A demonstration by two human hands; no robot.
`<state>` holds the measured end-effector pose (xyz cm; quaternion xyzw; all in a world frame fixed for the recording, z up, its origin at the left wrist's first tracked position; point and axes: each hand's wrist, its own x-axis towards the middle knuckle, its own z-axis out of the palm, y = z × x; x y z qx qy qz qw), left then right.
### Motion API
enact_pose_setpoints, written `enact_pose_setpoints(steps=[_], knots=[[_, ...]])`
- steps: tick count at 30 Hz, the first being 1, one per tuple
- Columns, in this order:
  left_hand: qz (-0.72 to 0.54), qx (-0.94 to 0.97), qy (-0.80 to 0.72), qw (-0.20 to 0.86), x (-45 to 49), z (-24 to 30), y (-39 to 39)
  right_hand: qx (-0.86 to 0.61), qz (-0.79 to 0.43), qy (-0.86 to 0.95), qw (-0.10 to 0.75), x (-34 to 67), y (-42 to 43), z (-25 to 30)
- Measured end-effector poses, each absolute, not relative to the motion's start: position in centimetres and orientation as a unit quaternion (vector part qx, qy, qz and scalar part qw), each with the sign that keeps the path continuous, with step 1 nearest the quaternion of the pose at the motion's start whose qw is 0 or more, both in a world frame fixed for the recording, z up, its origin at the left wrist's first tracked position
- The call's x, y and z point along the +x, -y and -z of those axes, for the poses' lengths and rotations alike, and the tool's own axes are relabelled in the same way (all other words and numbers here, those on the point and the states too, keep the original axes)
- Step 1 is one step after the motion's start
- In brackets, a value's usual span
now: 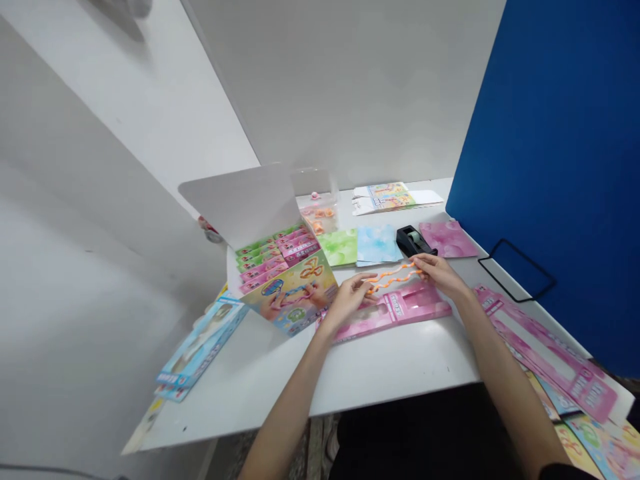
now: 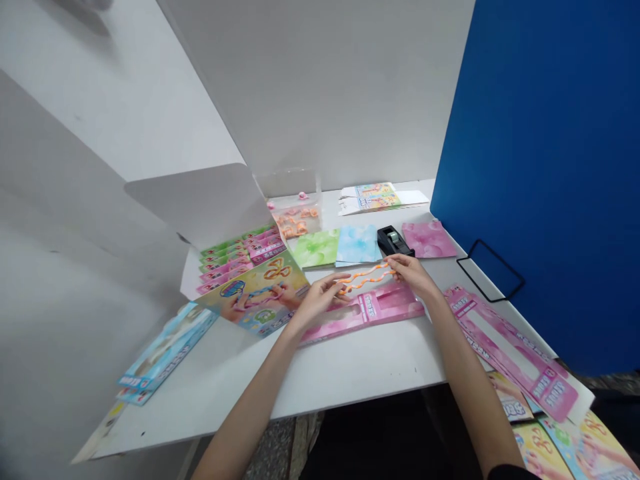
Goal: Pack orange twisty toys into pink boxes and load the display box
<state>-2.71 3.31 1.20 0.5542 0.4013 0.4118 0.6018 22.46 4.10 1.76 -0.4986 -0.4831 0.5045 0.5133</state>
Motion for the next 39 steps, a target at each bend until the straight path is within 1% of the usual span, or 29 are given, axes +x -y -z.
enact_pose_setpoints(steps=[5, 7, 10, 13, 15, 17, 20, 22, 25, 27, 30, 34, 39], knots=[[-0.405, 0.602, -0.387, 0.569, -2.3, -0.8, -3.1, -0.53, -0.489, 0.474, 0.506, 22.6, -4.1, -1.7], [-0.414, 0.626, -0.411, 0.518, -2.2, -0.6, -3.1, -0.55, -0.473, 0.487, 0.486, 22.2, -3.9, -1.8], [-0.44, 0.667, -0.445, 0.404, -2.5, -0.4, -3.1, -0.578, -0.429, 0.519, 0.462, 22.0, -4.0, -2.1], [-0.482, 0.68, -0.453, 0.317, -3.3, -0.6, -3.5, -0.597, -0.378, 0.511, 0.49, 23.3, -4.0, -2.3], [-0.506, 0.668, -0.457, 0.297, -3.7, -0.9, -3.8, -0.597, -0.358, 0.497, 0.518, 24.9, -3.8, -2.4], [-0.517, 0.655, -0.456, 0.309, -3.8, -1.1, -4.0, -0.577, -0.36, 0.495, 0.541, 26.1, -3.3, -2.4], [-0.52, 0.645, -0.45, 0.333, -3.2, -1.2, -3.8, -0.541, -0.405, 0.508, 0.533, 26.3, -2.5, -2.3], [-0.519, 0.648, -0.443, 0.338, -2.6, -1.2, -3.4, -0.533, -0.438, 0.508, 0.515, 25.4, -2.3, -2.2], [-0.514, 0.652, -0.431, 0.354, -1.7, -1.1, -2.7, -0.532, -0.492, 0.507, 0.466, 24.0, -2.3, -2.1], [-0.504, 0.65, -0.428, 0.376, -1.3, -1.1, -2.3, -0.525, -0.511, 0.505, 0.457, 23.6, -2.5, -1.9], [-0.481, 0.641, -0.426, 0.42, -0.8, -1.0, -1.9, -0.518, -0.501, 0.494, 0.487, 23.7, -2.7, -1.7], [-0.465, 0.612, -0.435, 0.469, -0.5, -1.0, -1.9, -0.534, -0.452, 0.495, 0.516, 23.8, -2.7, -1.6], [-0.453, 0.588, -0.476, 0.472, -0.5, -1.5, -2.1, -0.551, -0.401, 0.496, 0.539, 23.0, -2.8, -1.7]])
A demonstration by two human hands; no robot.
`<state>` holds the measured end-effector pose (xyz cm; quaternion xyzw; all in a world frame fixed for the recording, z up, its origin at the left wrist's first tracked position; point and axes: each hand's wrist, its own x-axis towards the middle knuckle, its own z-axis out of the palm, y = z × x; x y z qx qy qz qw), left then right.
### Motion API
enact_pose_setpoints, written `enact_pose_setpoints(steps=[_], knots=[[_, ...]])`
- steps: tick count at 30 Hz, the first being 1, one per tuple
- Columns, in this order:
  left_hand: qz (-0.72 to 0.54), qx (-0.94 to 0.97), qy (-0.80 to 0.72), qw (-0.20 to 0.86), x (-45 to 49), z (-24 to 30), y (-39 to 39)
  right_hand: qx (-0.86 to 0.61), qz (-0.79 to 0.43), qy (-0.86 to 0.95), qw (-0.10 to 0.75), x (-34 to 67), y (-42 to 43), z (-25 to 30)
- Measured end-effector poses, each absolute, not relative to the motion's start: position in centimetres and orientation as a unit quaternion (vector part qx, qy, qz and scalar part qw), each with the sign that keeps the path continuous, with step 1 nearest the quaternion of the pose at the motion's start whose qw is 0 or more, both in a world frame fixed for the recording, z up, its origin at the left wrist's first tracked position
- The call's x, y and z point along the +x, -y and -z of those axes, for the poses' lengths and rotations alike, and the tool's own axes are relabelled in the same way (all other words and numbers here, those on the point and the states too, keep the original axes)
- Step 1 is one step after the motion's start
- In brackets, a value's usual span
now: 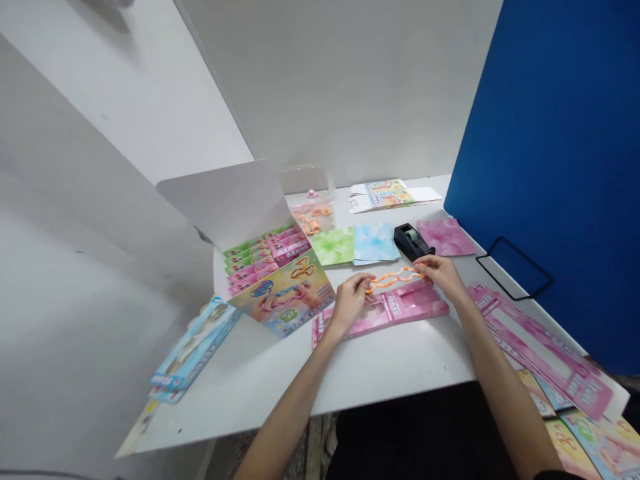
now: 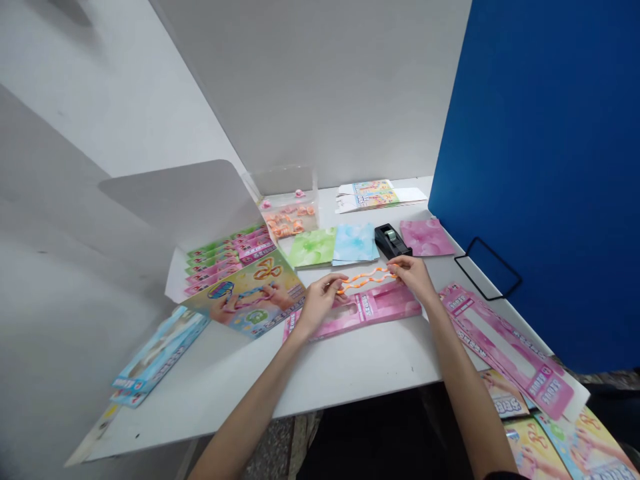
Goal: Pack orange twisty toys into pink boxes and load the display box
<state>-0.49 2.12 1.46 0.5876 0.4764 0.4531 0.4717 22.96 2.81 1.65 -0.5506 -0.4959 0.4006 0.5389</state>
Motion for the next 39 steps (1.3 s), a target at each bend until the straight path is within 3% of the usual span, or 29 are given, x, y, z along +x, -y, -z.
enact_pose_setpoints(steps=[4, 9, 18, 39], knots=[[-0.444, 0.605, -0.503, 0.428, -0.5, -1.6, -2.1, -0.556, -0.348, 0.509, 0.557, 22.5, -2.8, -1.5], [-0.434, 0.655, -0.503, 0.359, -0.8, -1.3, -2.0, -0.545, -0.376, 0.518, 0.542, 22.8, -2.8, -1.1], [-0.351, 0.812, -0.42, 0.202, -0.2, 0.0, -1.3, -0.571, -0.336, 0.489, 0.567, 24.3, -2.7, -1.5], [-0.371, 0.723, -0.468, 0.347, -0.1, -1.2, -1.7, -0.556, -0.378, 0.453, 0.585, 24.5, -3.1, -1.3]])
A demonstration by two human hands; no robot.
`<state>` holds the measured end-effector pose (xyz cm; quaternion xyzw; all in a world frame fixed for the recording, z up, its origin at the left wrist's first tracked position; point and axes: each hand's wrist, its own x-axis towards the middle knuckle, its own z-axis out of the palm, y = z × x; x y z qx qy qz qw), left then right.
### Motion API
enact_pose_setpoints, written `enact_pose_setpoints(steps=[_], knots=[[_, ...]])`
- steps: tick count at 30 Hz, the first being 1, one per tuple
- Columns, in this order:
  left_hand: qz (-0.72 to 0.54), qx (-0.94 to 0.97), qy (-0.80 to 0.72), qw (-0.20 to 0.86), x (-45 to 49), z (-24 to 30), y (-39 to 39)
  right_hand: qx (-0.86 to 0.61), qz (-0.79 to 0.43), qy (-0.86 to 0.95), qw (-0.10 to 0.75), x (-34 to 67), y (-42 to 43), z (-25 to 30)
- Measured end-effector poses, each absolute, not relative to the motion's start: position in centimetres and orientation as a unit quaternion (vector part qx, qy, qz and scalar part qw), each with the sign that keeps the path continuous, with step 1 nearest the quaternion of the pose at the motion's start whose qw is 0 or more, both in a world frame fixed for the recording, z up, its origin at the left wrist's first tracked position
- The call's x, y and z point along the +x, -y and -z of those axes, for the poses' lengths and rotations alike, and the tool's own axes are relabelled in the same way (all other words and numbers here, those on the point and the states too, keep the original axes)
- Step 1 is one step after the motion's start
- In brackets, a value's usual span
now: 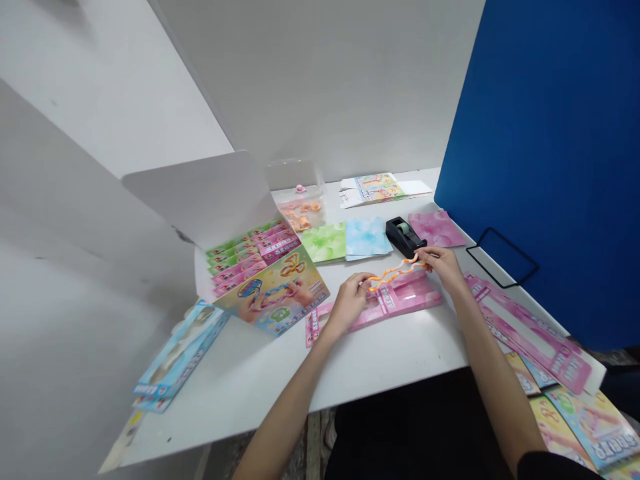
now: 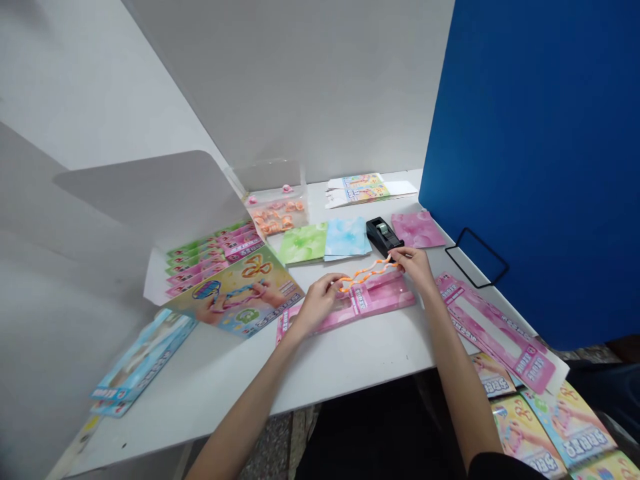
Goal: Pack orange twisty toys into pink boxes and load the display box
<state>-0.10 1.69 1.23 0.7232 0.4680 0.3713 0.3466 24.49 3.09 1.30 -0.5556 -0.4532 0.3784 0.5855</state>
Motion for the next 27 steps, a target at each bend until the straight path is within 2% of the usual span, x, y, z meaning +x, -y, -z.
enact_pose_setpoints(steps=[12, 20, 27], knots=[[-0.393, 0.69, -0.463, 0.393, 0.1, -1.0, -1.5, -0.548, -0.391, 0.447, 0.588, 24.3, -3.0, -0.7], [-0.392, 0.639, -0.447, 0.488, -0.2, -0.9, -1.7, -0.546, -0.406, 0.436, 0.589, 24.0, -3.1, -0.7], [-0.405, 0.638, -0.464, 0.462, -0.2, -1.9, -1.6, -0.534, -0.43, 0.47, 0.556, 23.7, -2.7, -1.1]])
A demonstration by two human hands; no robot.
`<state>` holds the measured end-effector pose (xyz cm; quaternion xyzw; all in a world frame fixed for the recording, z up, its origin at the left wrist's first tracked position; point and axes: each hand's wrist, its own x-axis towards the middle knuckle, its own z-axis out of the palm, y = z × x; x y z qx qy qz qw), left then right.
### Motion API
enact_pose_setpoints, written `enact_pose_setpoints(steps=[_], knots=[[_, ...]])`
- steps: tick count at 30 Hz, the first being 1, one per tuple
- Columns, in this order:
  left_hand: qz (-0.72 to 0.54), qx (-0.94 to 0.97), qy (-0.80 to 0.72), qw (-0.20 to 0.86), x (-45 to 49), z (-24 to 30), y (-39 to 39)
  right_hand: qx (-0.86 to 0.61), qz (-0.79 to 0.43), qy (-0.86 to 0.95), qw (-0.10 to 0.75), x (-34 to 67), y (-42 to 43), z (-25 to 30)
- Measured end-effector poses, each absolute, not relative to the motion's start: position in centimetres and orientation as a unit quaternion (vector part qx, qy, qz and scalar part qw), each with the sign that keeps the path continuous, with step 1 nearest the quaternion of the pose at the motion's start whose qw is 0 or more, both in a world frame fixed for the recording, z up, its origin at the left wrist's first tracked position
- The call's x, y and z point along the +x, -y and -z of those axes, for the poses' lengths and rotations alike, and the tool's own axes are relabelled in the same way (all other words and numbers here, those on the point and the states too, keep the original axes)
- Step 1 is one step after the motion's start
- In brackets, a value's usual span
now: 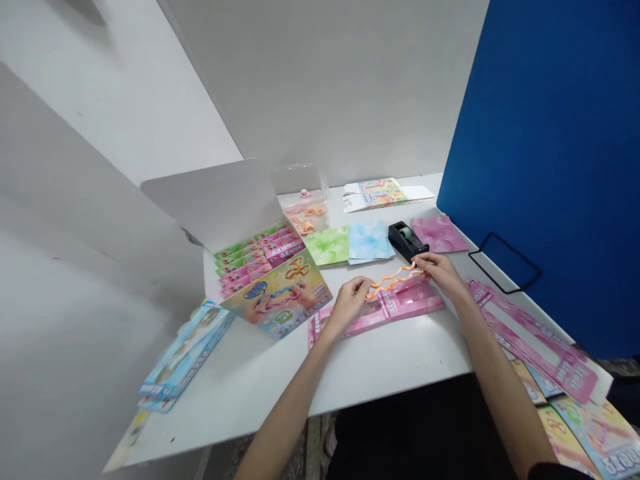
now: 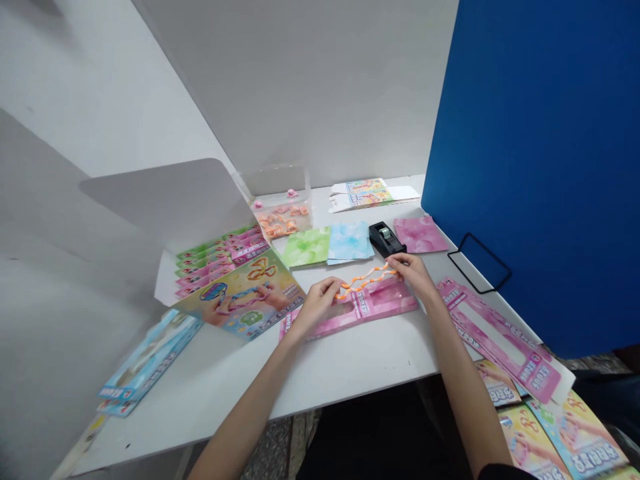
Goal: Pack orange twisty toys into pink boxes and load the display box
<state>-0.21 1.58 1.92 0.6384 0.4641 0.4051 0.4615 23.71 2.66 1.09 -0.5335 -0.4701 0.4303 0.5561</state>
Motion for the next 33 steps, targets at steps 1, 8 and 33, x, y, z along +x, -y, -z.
enact_pose_setpoints(steps=[1, 8, 33], knots=[[-0.407, 0.626, -0.461, 0.479, -0.1, -1.9, -1.5, -0.531, -0.438, 0.468, 0.554, 23.6, -2.6, -1.1], [-0.379, 0.538, -0.415, 0.628, 0.3, -1.1, -1.1, -0.503, -0.464, 0.479, 0.55, 22.7, -2.7, -0.6], [-0.38, 0.575, -0.399, 0.605, -0.1, -1.2, -1.6, -0.494, -0.509, 0.515, 0.481, 22.4, -2.1, -1.1]])
